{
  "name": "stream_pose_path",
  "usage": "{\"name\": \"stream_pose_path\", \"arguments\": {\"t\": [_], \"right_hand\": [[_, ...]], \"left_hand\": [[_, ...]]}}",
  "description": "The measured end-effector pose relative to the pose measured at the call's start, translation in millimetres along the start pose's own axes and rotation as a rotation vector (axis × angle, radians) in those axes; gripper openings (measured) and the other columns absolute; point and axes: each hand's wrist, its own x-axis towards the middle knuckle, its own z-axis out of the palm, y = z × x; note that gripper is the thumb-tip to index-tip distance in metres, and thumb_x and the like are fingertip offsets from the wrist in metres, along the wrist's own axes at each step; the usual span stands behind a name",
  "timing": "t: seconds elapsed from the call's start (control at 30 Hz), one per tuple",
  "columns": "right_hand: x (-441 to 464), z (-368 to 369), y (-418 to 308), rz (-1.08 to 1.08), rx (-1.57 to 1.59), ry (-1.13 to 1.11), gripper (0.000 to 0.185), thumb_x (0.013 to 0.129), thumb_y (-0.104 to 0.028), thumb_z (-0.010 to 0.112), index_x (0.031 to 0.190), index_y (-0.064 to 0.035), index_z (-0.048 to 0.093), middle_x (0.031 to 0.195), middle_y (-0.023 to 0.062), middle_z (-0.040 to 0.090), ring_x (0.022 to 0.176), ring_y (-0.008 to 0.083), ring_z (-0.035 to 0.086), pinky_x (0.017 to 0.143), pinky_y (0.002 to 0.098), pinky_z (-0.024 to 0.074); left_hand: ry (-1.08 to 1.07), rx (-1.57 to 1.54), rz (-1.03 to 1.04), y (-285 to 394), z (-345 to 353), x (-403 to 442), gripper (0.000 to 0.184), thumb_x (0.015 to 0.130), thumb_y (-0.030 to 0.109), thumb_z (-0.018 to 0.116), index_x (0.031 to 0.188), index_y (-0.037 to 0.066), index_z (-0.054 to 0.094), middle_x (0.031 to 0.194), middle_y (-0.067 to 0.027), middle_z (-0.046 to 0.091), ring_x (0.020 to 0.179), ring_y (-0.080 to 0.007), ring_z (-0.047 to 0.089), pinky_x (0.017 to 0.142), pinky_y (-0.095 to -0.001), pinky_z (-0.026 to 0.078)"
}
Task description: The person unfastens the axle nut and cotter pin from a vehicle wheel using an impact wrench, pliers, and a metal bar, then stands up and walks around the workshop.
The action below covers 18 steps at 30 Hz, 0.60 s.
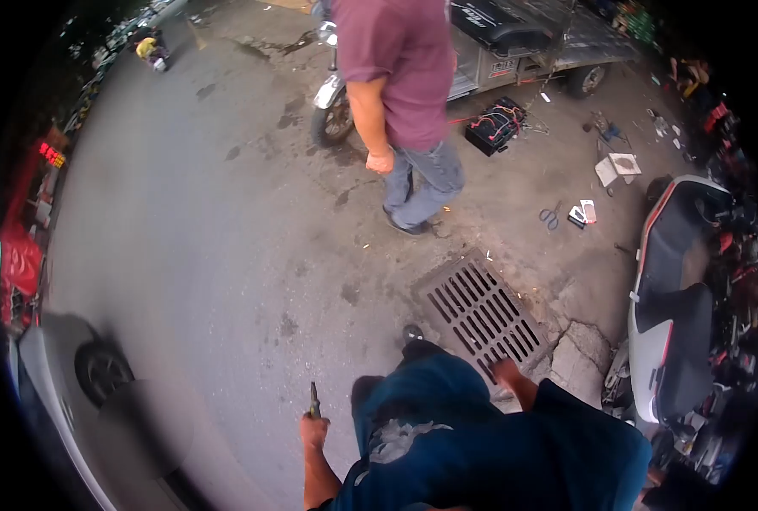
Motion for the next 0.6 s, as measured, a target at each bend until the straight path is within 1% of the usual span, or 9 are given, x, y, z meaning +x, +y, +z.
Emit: {"name": "stream_pose_path", "arguments": {"t": [0.07,0.13,0.23,0.27,0.3,0.4,0.47,0.5,0.6], "right_hand": [[119.7,-57.6,-15.1,0.081,0.469,0.458,0.033,0.084,-0.035,0.059,0.101,-0.0074,0.066,0.095,0.0171,0.065,0.092,0.0324,0.062,0.079,0.043,0.0502],[148.8,-266.7,-74.2,0.207,0.821,0.308,0.041,0.089,-0.038,0.059,0.109,-0.0027,0.063,0.109,0.0216,0.064,0.104,0.0387,0.06,0.087,0.0418,0.0481],[241.6,-387.7,-120.4,0.034,1.047,0.38,0.043,0.09,-0.036,0.059,0.114,-0.0005,0.06,0.111,0.0221,0.065,0.102,0.0362,0.062,0.088,0.0422,0.048],[270.6,-397.7,-131.7,0.004,1.154,0.409,0.043,0.089,-0.035,0.06,0.114,0.0001,0.06,0.111,0.0224,0.065,0.102,0.036,0.062,0.088,0.0424,0.0479],[303.2,-401.4,-139.3,-0.03,1.258,0.445,0.044,0.089,-0.035,0.06,0.115,0.0007,0.06,0.112,0.0228,0.064,0.102,0.0357,0.062,0.089,0.0426,0.0479],[376.9,-405.7,-153.4,0.15,1.248,0.533,0.044,0.089,-0.033,0.061,0.114,0.0025,0.06,0.113,0.0236,0.064,0.104,0.0351,0.062,0.09,0.042,0.0477],[368.8,-390.1,-169.7,0.399,1.235,0.453,0.034,0.089,-0.029,0.057,0.107,-0.0008,0.064,0.106,0.0248,0.066,0.101,0.0387,0.062,0.088,0.0435,0.0487],[394.6,-335.7,-164.3,0.421,1.063,0.292,0.025,0.087,-0.024,0.055,0.098,-0.0062,0.068,0.092,0.023,0.067,0.091,0.0401,0.064,0.082,0.0453,0.0506],[386.2,-225.8,-174.8,0.288,0.291,0.127,0.021,0.082,-0.025,0.057,0.086,-0.0085,0.07,0.079,0.0191,0.066,0.083,0.034,0.067,0.074,0.0457,0.0523]], "left_hand": [[-0.141,-0.173,-0.146,-47.5,2.8,32.6,0.024,0.064,0.012,0.07,0.08,-0.005,0.063,0.061,-0.0152,0.06,0.051,-0.0273,0.06,0.046,-0.0411,0.049],[-0.168,-0.13,-0.342,-39.0,-17.3,58.3,0.01,0.067,0.006,0.069,0.07,-0.001,0.062,0.053,-0.0095,0.055,0.037,-0.0227,0.052,0.033,-0.0373,0.042],[-0.242,-0.22,-0.301,-52.6,-55.0,125.1,0.015,0.068,0.008,0.07,0.065,-0.004,0.064,0.054,-0.0103,0.057,0.042,-0.0208,0.054,0.039,-0.0364,0.042],[-0.259,-0.222,-0.247,-66.3,-69.2,151.0,0.017,0.068,0.01,0.071,0.064,-0.006,0.064,0.054,-0.0105,0.057,0.043,-0.0202,0.055,0.041,-0.0362,0.042],[-0.336,0.187,0.248,-68.0,-93.2,182.1,0.022,0.069,0.015,0.072,0.066,-0.007,0.065,0.054,-0.0093,0.058,0.05,-0.0178,0.058,0.047,-0.0357,0.042],[-0.182,0.076,0.02,-43.8,-134.1,308.4,0.023,0.069,0.018,0.071,0.067,-0.004,0.066,0.055,-0.007,0.059,0.053,-0.0167,0.059,0.05,-0.035,0.041],[-0.212,0.086,0.231,137.7,-231.5,278.3,0.019,0.071,0.012,0.068,0.067,-0.005,0.063,0.055,-0.0099,0.058,0.048,-0.0198,0.057,0.046,-0.0364,0.042],[-0.234,0.025,-0.057,210.7,-257.9,285.6,0.012,0.07,0.007,0.066,0.073,-0.004,0.061,0.055,-0.0108,0.055,0.043,-0.0213,0.054,0.039,-0.0375,0.042],[-0.272,-0.003,-0.023,246.0,-294.8,413.9,0.006,0.078,0.003,0.061,0.082,-0.001,0.061,0.057,-0.0067,0.053,0.043,-0.0172,0.053,0.033,-0.0304,0.037]]}}
